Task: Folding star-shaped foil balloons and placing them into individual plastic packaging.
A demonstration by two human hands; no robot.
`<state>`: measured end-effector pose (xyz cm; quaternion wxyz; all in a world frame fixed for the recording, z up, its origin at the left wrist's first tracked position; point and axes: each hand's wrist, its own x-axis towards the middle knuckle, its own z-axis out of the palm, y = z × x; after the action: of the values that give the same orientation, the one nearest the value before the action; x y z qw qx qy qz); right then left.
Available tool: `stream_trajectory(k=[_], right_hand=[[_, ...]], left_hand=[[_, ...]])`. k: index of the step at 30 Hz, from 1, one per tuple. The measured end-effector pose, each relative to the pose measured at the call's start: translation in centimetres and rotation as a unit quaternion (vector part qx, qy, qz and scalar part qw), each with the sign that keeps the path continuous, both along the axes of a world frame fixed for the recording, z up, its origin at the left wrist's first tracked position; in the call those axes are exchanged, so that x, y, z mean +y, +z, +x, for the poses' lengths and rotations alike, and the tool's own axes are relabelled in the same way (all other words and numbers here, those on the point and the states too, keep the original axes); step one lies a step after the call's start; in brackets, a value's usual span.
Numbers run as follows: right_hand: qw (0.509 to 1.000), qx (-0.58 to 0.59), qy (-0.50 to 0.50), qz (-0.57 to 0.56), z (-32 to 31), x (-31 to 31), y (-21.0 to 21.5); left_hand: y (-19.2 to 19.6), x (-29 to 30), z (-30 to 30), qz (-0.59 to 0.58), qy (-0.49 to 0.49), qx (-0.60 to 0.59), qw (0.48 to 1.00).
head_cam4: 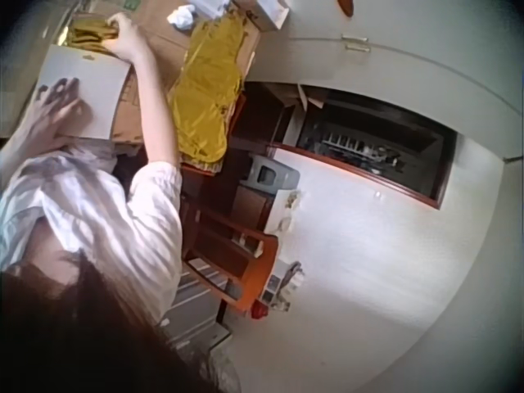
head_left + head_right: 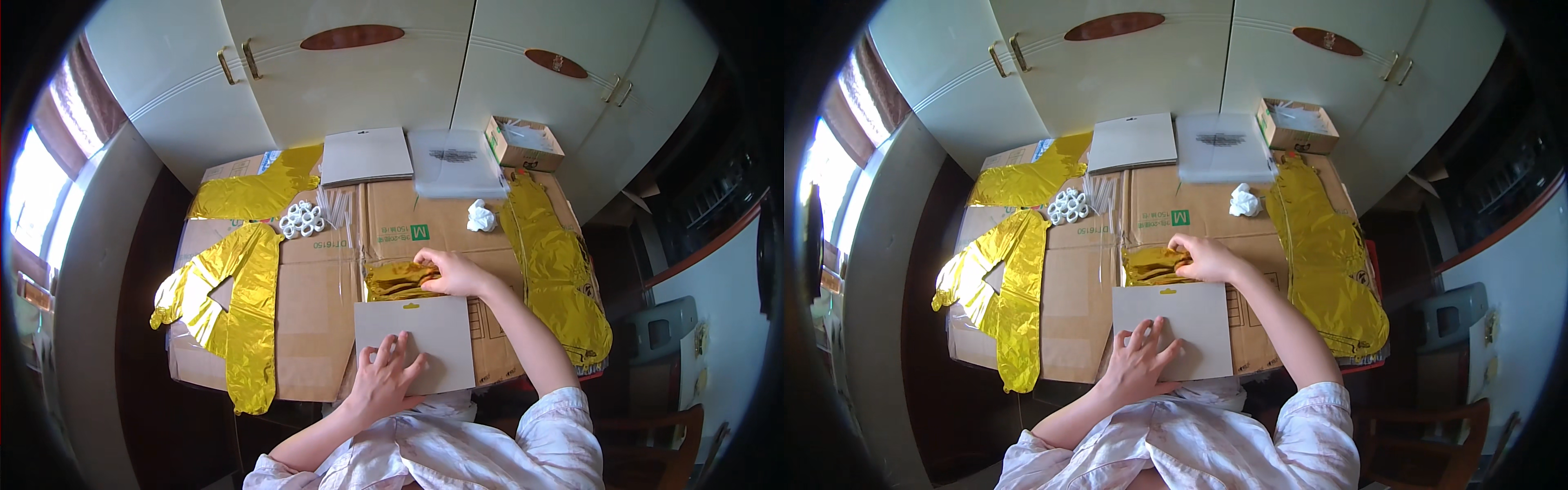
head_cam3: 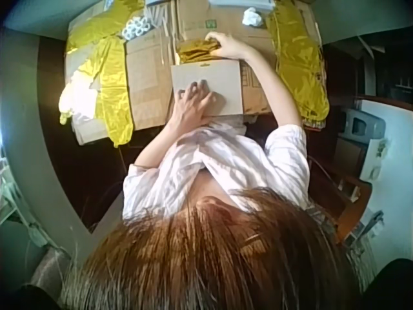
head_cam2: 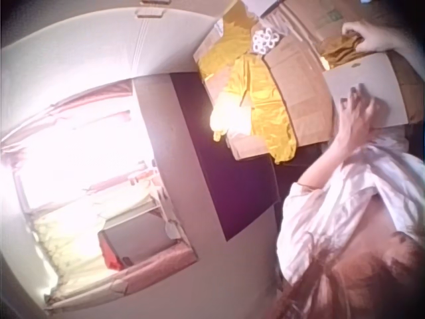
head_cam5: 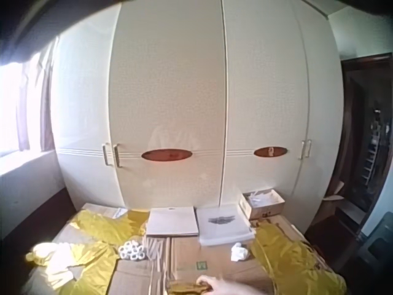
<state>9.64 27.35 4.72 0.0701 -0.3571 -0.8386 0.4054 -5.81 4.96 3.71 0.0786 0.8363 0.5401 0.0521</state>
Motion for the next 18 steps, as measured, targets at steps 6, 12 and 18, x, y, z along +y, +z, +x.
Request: stream_trajectory(k=[6, 12, 18], right_hand=[[0.996, 0.053, -0.032, 0.069, 0.9, -1.7, -1.3], [0.984, 0.034, -0.056, 0.165, 1.5, -6.2, -1.6], [0.924, 0.113, -0.032, 0.363, 2.1, -9.1, -5.5]], left_hand=[[0.2, 0.4, -0.1, 0.006, 0.002, -0.008, 1.000], [-0.1, 0.5, -0.1, 0.013, 0.004, -0.011, 1.000], [-0.2, 0.5, -0.1, 0.017, 0.004, -0.010, 1.000]])
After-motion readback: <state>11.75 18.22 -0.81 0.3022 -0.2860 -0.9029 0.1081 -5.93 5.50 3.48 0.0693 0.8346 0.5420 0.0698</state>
